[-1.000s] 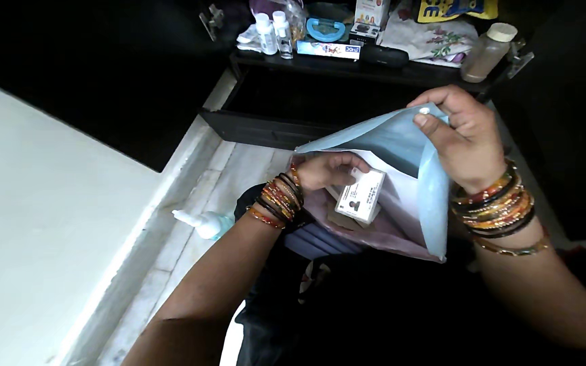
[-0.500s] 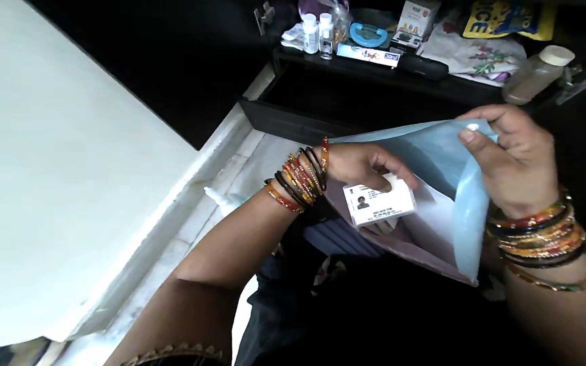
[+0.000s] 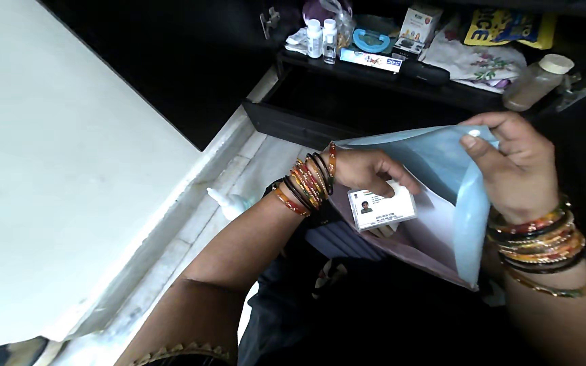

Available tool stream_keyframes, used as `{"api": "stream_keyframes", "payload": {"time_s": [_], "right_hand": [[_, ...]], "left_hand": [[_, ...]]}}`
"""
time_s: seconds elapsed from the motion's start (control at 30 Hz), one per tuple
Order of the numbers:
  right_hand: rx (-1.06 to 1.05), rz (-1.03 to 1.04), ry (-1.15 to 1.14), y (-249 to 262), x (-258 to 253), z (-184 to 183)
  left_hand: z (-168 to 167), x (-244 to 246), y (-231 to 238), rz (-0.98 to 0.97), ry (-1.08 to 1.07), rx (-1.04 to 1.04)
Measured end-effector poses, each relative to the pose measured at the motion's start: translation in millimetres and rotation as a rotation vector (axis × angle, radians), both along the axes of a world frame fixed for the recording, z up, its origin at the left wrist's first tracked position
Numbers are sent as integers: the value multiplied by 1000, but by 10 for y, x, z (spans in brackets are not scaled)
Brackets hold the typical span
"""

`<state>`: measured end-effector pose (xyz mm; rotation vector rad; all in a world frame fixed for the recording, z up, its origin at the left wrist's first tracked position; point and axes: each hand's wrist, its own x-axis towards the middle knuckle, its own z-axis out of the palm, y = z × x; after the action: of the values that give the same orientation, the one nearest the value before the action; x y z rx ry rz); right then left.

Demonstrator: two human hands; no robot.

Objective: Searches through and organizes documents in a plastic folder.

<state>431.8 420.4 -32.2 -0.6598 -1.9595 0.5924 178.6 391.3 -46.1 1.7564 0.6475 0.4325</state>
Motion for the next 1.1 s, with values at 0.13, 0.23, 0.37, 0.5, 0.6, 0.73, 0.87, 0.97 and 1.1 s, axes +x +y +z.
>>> {"api": "stream_keyframes", "payload": {"time_s": [0.13, 0.23, 0.37, 0.5, 0.6, 0.73, 0.87, 0.97, 1.1], "right_hand": [[-7, -20, -12, -6, 3, -2], [-4, -20, -10, -6, 4, -2], [-14, -15, -1, -8, 0, -8], [-41, -33, -16, -53, -4, 7], [-31, -29, -6, -52, -7, 1], [8, -21, -7, -22, -16, -11], [16, -11, 2, -17, -36, -14], [4, -4, 10, -30, -42, -11], [12, -19, -6, -21, -26, -1]], "left_hand": [[16, 9, -4, 4, 14, -3], [16, 9, 2, -2, 23, 11], [11, 11, 2, 4, 21, 9], [1, 21, 11, 8, 39, 32], [-7, 49, -14, 44, 30, 92], [-53, 148, -82, 166, 129, 478], [-264, 213, -118, 271, 199, 841], [-432, 244, -158, 327, 276, 1006], [-420, 153, -305, 329, 353, 1009]]}}
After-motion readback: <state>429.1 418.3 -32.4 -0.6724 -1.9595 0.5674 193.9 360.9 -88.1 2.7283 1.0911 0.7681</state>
